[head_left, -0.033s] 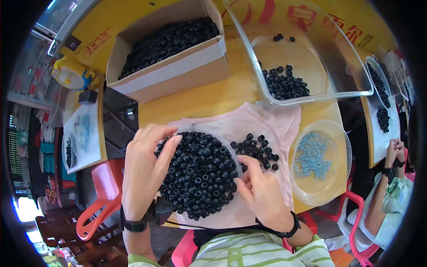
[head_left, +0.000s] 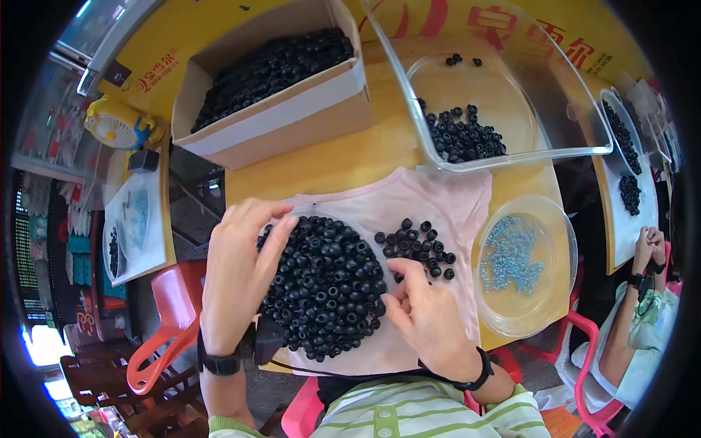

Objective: The recorder is manually assembling black plastic circular components with small metal ring inserts.

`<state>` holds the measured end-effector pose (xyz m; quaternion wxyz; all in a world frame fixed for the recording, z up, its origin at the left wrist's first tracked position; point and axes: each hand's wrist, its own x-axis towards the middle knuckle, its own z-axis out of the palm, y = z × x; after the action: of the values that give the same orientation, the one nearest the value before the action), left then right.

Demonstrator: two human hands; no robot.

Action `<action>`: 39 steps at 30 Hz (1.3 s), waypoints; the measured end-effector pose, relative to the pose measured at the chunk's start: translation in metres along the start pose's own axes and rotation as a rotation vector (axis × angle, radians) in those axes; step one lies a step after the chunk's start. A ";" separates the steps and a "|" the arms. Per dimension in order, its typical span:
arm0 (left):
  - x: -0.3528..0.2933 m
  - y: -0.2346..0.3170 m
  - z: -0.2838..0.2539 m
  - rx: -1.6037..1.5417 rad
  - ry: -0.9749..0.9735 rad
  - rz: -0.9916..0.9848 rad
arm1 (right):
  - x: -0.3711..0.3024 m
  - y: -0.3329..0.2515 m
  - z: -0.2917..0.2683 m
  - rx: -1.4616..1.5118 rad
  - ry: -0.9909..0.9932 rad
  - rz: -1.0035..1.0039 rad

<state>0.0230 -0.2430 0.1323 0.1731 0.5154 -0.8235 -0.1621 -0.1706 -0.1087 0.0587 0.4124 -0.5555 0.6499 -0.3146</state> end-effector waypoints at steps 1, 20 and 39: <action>0.007 -0.005 0.005 0.050 -0.018 0.029 | -0.003 0.000 0.000 -0.009 0.005 -0.017; 0.098 -0.046 0.058 0.282 -0.694 -0.229 | -0.044 0.010 -0.028 -0.009 -0.071 -0.060; -0.118 0.111 0.109 0.053 -0.229 0.366 | -0.122 0.039 -0.058 0.019 0.124 -0.091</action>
<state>-0.0661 -0.0806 0.0707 0.0912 0.3399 -0.9216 -0.1638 -0.2349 0.0158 0.0749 0.3618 -0.5600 0.6453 -0.3729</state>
